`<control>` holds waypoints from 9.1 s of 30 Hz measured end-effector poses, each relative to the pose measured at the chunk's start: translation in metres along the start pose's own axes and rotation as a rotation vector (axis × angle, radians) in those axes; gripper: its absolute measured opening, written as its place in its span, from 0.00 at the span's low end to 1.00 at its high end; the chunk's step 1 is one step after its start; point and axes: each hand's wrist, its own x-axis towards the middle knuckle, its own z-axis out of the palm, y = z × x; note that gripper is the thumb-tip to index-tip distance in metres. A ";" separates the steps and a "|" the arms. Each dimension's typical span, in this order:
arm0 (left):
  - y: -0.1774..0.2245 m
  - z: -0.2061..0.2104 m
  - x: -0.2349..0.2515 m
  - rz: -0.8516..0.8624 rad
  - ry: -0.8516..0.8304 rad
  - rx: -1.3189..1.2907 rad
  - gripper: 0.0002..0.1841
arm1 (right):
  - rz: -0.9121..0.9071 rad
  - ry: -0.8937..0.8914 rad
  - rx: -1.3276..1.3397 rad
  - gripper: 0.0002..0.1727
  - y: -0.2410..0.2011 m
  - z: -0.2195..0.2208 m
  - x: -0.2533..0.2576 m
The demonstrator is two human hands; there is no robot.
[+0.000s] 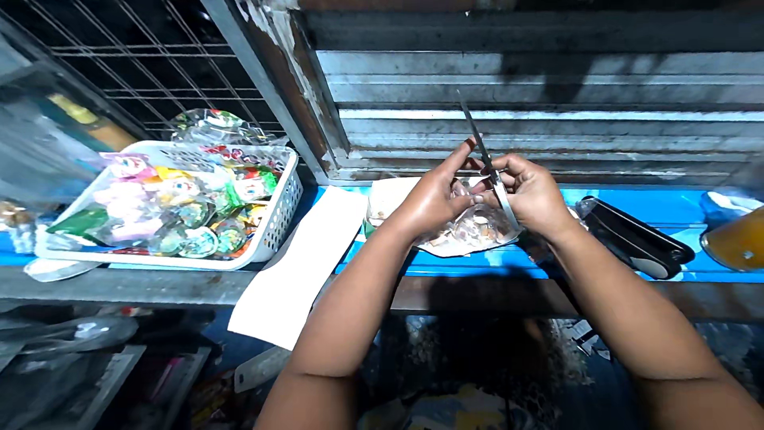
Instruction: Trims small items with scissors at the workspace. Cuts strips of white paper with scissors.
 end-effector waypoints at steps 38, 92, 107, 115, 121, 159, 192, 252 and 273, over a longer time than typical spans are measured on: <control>0.003 0.019 0.002 -0.214 0.052 -0.231 0.27 | 0.004 0.268 0.289 0.22 0.005 0.002 0.010; -0.004 -0.033 -0.004 0.045 0.041 -0.164 0.30 | 0.123 -0.366 -0.462 0.31 -0.001 -0.066 0.014; -0.005 -0.030 -0.004 0.041 0.010 -0.165 0.31 | 0.093 -0.346 -0.513 0.31 0.001 -0.065 0.015; -0.003 -0.029 -0.004 0.033 -0.003 -0.130 0.30 | 0.043 -0.342 -0.552 0.30 0.004 -0.065 0.015; -0.003 -0.029 -0.004 0.031 -0.001 -0.121 0.30 | 0.049 -0.336 -0.563 0.30 0.002 -0.064 0.014; -0.007 -0.038 -0.004 -0.081 0.020 0.138 0.26 | 0.189 -0.120 -0.620 0.21 0.002 -0.110 0.012; 0.036 0.151 0.070 -0.009 -0.397 0.921 0.12 | 0.212 0.165 -0.678 0.25 -0.018 -0.106 0.016; -0.001 0.001 0.001 -0.094 0.264 -0.227 0.17 | 0.187 0.130 0.148 0.14 0.004 -0.016 0.012; 0.003 0.010 -0.005 0.010 0.047 -0.055 0.13 | -0.058 0.109 0.020 0.21 0.002 -0.017 0.002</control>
